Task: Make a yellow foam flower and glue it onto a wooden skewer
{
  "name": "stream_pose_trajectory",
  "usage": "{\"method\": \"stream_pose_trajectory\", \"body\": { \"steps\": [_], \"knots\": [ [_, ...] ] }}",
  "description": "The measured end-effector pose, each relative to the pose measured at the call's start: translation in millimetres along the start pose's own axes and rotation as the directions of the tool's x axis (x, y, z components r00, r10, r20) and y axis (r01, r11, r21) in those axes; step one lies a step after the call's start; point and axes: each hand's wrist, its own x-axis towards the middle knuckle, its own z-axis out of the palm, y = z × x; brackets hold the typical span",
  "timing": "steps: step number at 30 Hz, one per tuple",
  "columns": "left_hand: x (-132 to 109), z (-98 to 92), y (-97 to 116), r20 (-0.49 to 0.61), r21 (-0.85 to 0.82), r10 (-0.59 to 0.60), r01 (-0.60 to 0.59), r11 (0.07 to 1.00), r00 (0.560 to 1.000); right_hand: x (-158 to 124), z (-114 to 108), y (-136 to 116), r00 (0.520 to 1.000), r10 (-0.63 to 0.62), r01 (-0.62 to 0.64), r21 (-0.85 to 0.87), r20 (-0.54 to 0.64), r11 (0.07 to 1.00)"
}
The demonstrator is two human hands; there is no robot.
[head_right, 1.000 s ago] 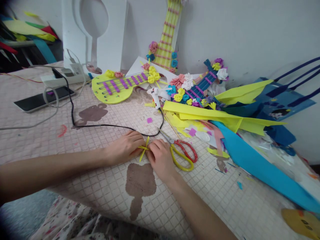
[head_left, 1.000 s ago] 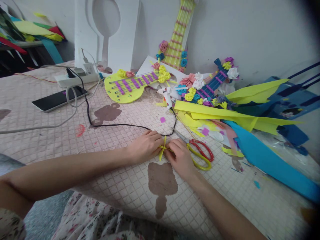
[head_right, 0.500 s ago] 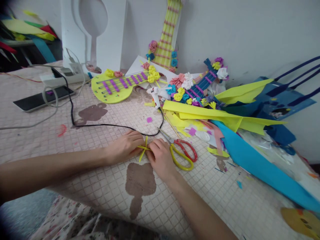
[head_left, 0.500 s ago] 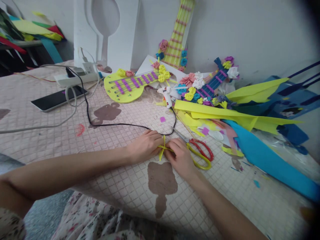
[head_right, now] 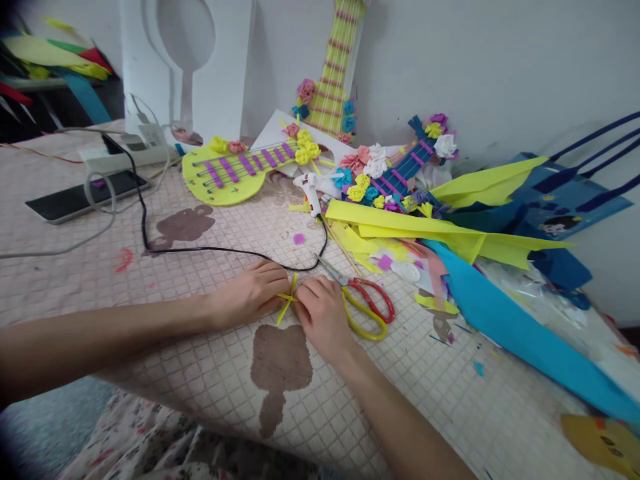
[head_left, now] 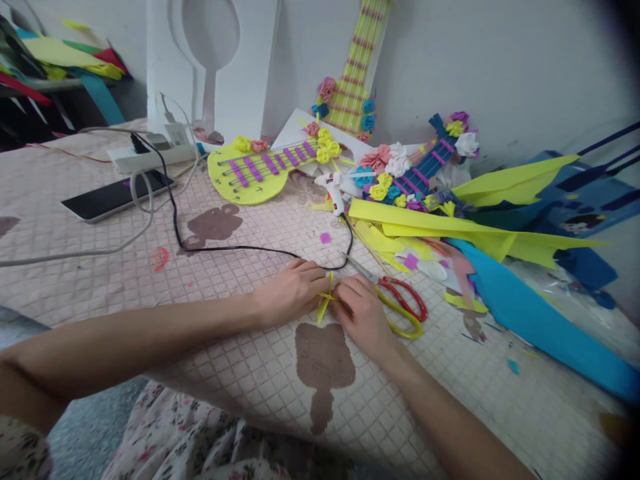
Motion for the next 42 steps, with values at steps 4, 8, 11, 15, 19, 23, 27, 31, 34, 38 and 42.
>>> {"method": "stream_pose_trajectory", "body": {
  "steps": [4, 8, 11, 15, 19, 23, 27, 31, 34, 38, 42],
  "knots": [
    [0.5, 2.2, -1.4, -0.005, 0.001, -0.013, 0.013, 1.0, 1.0, -0.1, 2.7, 1.3, 1.0, 0.023, -0.022, 0.023, -0.016, 0.999],
    [0.3, 4.4, -2.1, -0.004, -0.006, -0.022, 0.022, 1.0, 1.0, -0.2, 4.0, 2.3, 0.999, 0.033, -0.032, 0.041, -0.02, 0.999],
    [0.8, 4.4, -1.7, -0.006, -0.008, -0.026, 0.025, 1.0, 1.0, -0.7, 4.5, 2.6, 0.999, 0.037, -0.036, 0.052, -0.024, 0.998],
    [1.8, 4.4, -2.0, 0.006, 0.0, -0.04, 0.04, 0.999, 0.999, -0.9, 5.1, 2.6, 0.999, 0.035, -0.034, 0.056, -0.021, 0.998],
    [1.1, 3.4, -2.0, 0.007, 0.003, -0.023, 0.023, 1.0, 1.0, -0.9, 5.2, 3.0, 0.999, 0.032, -0.031, 0.063, -0.013, 0.998],
    [0.0, 1.5, -1.1, -0.001, -0.009, 0.017, -0.017, 1.0, 1.0, -1.2, 4.1, 3.2, 1.0, 0.015, -0.014, 0.052, -0.006, 0.999],
    [0.1, 2.5, -1.3, -0.01, 0.0, -0.004, 0.004, 1.0, 1.0, -1.4, 3.0, 2.2, 1.0, 0.01, -0.01, 0.031, -0.019, 0.999],
    [1.0, 3.5, -2.0, -0.016, -0.004, -0.044, 0.044, 0.999, 0.999, -0.8, 3.4, 1.6, 0.998, 0.06, -0.059, 0.032, -0.026, 0.998],
    [1.3, 2.3, -1.5, -0.025, -0.029, -0.047, 0.047, 0.998, 0.999, -0.2, 4.3, 2.3, 0.996, 0.079, -0.077, 0.041, -0.034, 0.996],
    [1.2, 0.6, -0.9, -0.025, -0.032, -0.046, 0.045, 0.998, 0.999, -0.5, 5.0, 3.1, 0.997, 0.072, -0.072, 0.039, -0.009, 0.997],
    [1.3, 0.1, -1.7, -0.033, -0.017, -0.041, 0.04, 0.999, 0.999, -0.7, 3.6, 2.2, 0.998, 0.061, -0.062, 0.053, 0.005, 0.997]
  ]
}}
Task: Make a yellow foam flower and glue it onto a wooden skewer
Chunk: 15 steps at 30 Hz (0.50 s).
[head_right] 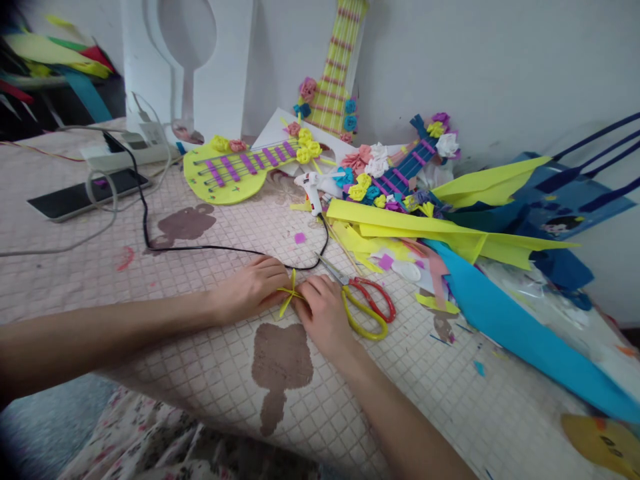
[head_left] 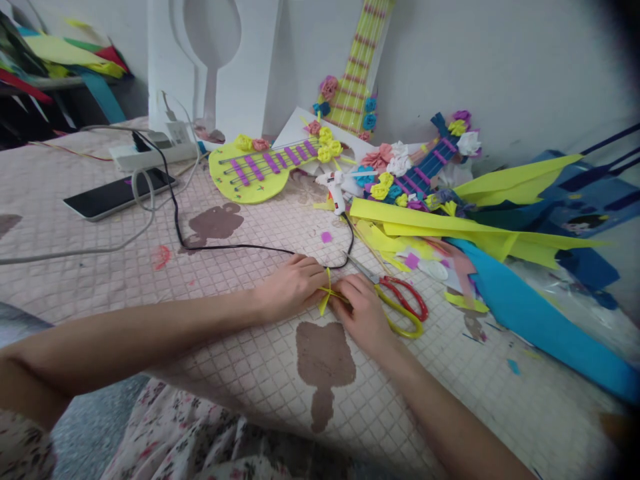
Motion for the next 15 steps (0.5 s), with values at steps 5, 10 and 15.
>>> {"method": "stream_pose_trajectory", "body": {
  "steps": [5, 10, 15],
  "knots": [
    [0.5, -1.0, -0.4, 0.013, 0.0, 0.0, 0.0, 1.0, 1.0, 0.7, -2.0, -0.7, 1.0, -0.011, 0.011, 0.015, 0.009, 1.0],
    [0.7, -1.4, -0.6, 0.045, 0.009, -0.006, 0.006, 1.0, 0.999, 1.1, -1.4, 0.0, 1.0, -0.013, 0.012, 0.011, 0.014, 1.0],
    [0.7, -1.5, -2.3, 0.058, 0.01, 0.011, -0.011, 1.0, 0.998, 0.7, -1.5, -0.2, 1.0, -0.023, 0.023, 0.01, 0.0, 1.0]
  ]
}}
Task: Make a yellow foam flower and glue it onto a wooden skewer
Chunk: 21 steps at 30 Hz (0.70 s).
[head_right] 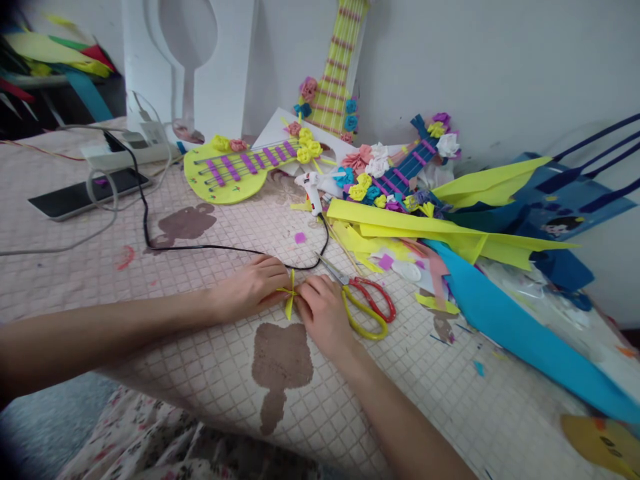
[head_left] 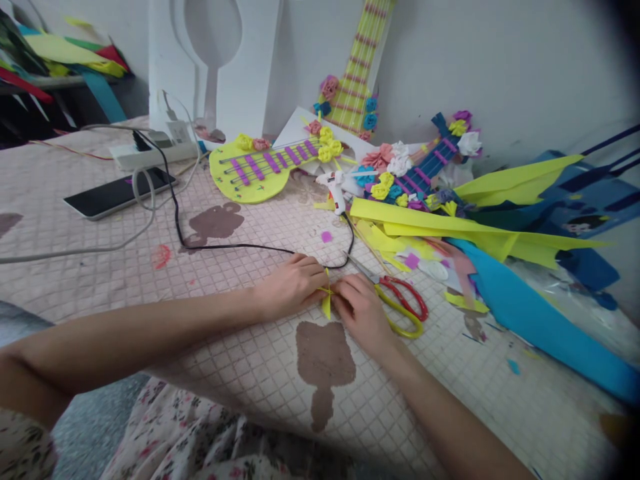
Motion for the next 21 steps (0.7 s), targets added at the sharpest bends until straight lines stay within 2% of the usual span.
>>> {"method": "stream_pose_trajectory", "body": {
  "steps": [13, 21],
  "knots": [
    [0.1, -4.0, 4.6, 0.002, 0.033, 0.086, -0.086, 0.996, 0.996, -0.4, 0.4, -0.7, 1.0, -0.011, 0.011, 0.023, -0.016, 1.0],
    [0.2, 1.2, 0.2, -0.02, -0.01, 0.005, -0.005, 1.0, 1.0, -0.6, 1.1, -0.8, 0.998, 0.026, -0.022, 0.06, -0.057, 0.998]
  ]
}}
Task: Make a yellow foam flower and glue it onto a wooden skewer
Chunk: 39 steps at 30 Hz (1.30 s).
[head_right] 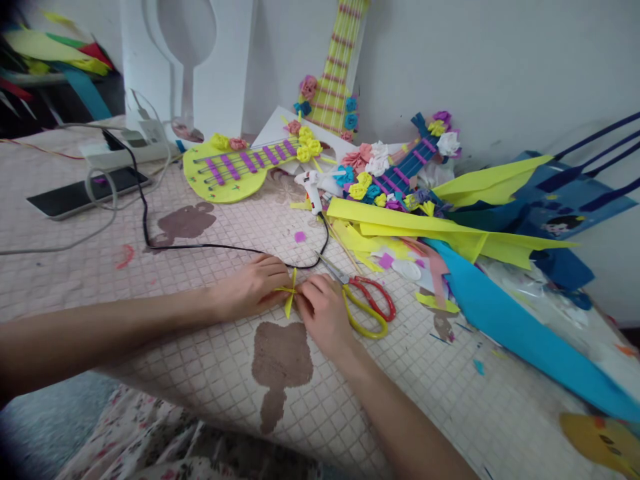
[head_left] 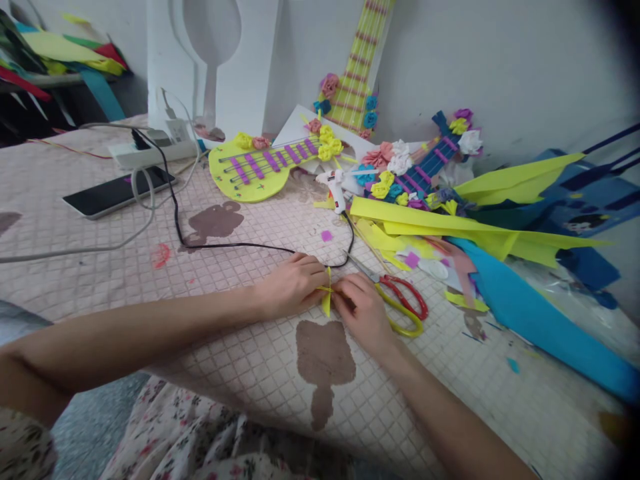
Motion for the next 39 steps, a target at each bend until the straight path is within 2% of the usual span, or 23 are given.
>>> {"method": "stream_pose_trajectory", "body": {
  "steps": [17, 24, 30, 39],
  "knots": [
    [-0.7, -2.2, 1.9, 0.002, -0.025, 0.032, -0.032, 0.999, 0.999, 0.0, -2.4, 1.5, 0.998, -0.048, 0.048, -0.025, 0.034, 0.999],
    [-0.1, -0.3, 1.2, 0.017, -0.025, -0.028, 0.028, 0.999, 0.999, -0.9, 0.4, 3.7, 1.0, -0.022, 0.022, -0.006, -0.01, 1.0],
    [-0.4, 2.6, -0.2, -0.005, -0.025, -0.024, 0.024, 0.999, 1.0, -0.5, 1.7, 2.5, 1.0, -0.018, 0.018, 0.003, -0.016, 1.0],
    [-0.9, -1.4, 3.1, -0.006, -0.023, -0.003, 0.003, 1.0, 1.0, 0.3, -3.2, 2.2, 0.998, -0.05, 0.051, -0.028, 0.024, 0.998]
  ]
}}
